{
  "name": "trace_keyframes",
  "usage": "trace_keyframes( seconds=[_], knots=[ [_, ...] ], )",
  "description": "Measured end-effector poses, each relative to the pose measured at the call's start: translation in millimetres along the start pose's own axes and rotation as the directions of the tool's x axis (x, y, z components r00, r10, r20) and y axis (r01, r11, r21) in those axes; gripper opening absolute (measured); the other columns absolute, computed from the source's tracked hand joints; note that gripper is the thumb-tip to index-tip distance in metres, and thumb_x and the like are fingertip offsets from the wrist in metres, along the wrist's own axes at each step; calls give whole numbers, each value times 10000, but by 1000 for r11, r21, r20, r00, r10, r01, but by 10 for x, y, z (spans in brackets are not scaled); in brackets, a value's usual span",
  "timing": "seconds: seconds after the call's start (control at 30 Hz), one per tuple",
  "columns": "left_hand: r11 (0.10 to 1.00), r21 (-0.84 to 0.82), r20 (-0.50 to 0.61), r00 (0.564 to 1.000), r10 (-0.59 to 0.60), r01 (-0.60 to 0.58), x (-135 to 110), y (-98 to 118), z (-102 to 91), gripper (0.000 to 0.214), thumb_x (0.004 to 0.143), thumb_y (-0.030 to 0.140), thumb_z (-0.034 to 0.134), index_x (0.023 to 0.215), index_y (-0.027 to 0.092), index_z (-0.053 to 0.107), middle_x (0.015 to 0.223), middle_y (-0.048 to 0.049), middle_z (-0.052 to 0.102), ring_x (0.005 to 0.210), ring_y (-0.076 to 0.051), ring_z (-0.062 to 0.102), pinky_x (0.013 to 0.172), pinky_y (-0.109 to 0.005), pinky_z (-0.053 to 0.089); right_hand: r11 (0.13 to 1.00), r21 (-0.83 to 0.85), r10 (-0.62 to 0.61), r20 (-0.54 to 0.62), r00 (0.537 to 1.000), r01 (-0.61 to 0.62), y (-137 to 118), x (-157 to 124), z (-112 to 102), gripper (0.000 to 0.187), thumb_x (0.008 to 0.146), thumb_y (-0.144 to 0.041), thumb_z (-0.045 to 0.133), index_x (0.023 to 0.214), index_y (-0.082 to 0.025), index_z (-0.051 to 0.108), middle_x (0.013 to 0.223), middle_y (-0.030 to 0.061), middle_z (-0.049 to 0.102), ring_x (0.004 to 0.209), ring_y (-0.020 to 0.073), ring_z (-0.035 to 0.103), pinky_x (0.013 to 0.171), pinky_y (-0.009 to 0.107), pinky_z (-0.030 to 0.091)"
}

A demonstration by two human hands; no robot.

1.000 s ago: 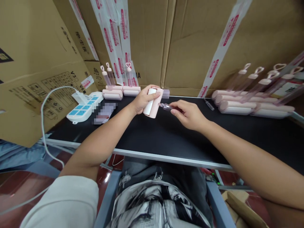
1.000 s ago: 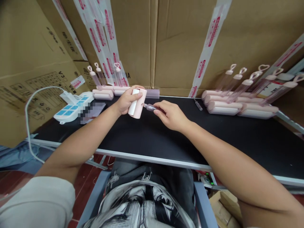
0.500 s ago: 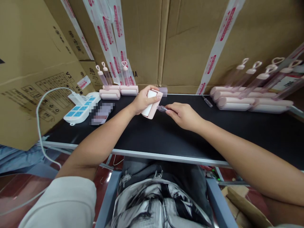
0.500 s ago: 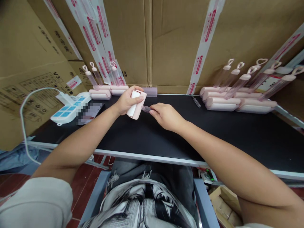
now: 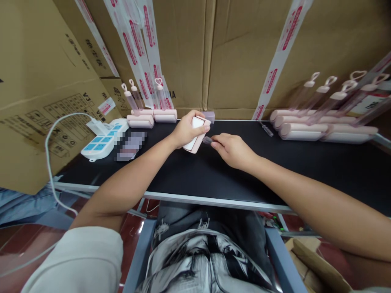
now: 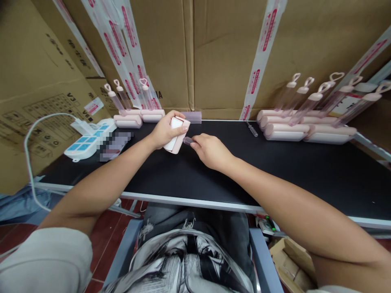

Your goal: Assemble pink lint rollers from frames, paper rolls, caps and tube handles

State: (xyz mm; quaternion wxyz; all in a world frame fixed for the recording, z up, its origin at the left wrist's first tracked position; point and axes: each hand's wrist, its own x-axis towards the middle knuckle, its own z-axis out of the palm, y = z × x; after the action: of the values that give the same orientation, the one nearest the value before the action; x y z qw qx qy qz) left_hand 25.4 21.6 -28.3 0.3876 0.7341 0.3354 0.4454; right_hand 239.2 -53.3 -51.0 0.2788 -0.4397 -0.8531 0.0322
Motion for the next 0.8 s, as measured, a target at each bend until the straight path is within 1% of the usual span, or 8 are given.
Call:
trace_keyframes(
  seconds=[0.13, 0.33, 0.47, 0.53, 0.6, 0.63, 0.73, 0.8],
  knots=[
    [999, -10, -17, 999, -35, 35, 2, -7, 55, 509, 730, 411, 884, 1080, 199, 581, 919, 0, 645, 770, -131, 566, 719, -259, 490, 1000, 9, -13, -15, 1000, 13, 13, -8, -5, 300, 1083, -296, 473, 1053, -165, 741, 961, 145, 746, 868, 279, 691, 824, 381, 507],
    [988, -19, 47, 987, -153, 154, -28, -23, 116, 489, 786, 348, 857, 1161, 210, 575, 928, 6, 653, 752, -128, 588, 723, -267, 513, 995, 103, 6, 42, 999, -11, -7, 2, 22, 270, 1065, -285, 495, 976, -184, 729, 923, 114, 767, 831, 254, 699, 796, 363, 495],
    [952, -83, 137, 949, -284, 296, 126, -113, 60, 482, 938, 609, 697, 1217, 229, 595, 929, -29, 677, 739, -172, 634, 670, -294, 523, 970, 216, 89, 108, 990, -111, -25, 54, 48, 236, 1038, -339, 562, 900, -205, 700, 794, 43, 733, 697, 203, 652, 681, 323, 441],
    [953, -94, 75, 957, -281, 287, 297, -198, -4, 519, 1011, 698, 514, 1197, 226, 622, 1014, -70, 699, 808, -200, 671, 715, -326, 548, 961, 235, 121, 110, 987, -145, 14, 77, 52, 195, 998, -351, 623, 889, -205, 692, 773, 23, 712, 679, 190, 633, 665, 315, 425],
    [974, 45, -38, 975, -221, 223, 494, -295, -78, 482, 1072, 624, 413, 1199, 217, 639, 1166, -108, 704, 987, -231, 696, 852, -371, 569, 952, 251, 154, 113, 982, -178, 80, 91, 48, 173, 973, -352, 649, 895, -204, 694, 771, 14, 705, 681, 182, 627, 667, 310, 422],
    [964, 203, -92, 983, -158, 174, 588, -343, -109, 422, 1084, 544, 425, 1174, 201, 654, 1201, -123, 705, 1083, -248, 682, 950, -399, 557, 946, 258, 170, 119, 978, -196, 116, 94, 44, 172, 969, -353, 650, 899, -203, 696, 769, 11, 705, 681, 180, 626, 667, 309, 422],
    [736, 675, -48, 998, -31, 55, 806, -458, -140, 325, 1011, 352, 573, 1249, 160, 681, 1370, -183, 658, 1305, -315, 592, 1184, -491, 429, 936, 269, 199, 134, 971, -229, 209, 97, 28, 191, 974, -365, 631, 904, -203, 703, 765, 11, 707, 674, 176, 624, 663, 307, 418],
    [574, 818, 17, 996, -87, 36, 886, -501, -97, 473, 979, 352, 615, 1406, 149, 634, 1490, -222, 586, 1406, -374, 518, 1223, -550, 377, 934, 270, 203, 135, 970, -233, 254, 98, 13, 191, 970, -364, 630, 906, -202, 710, 762, 10, 706, 672, 172, 620, 663, 307, 414]
  ],
)
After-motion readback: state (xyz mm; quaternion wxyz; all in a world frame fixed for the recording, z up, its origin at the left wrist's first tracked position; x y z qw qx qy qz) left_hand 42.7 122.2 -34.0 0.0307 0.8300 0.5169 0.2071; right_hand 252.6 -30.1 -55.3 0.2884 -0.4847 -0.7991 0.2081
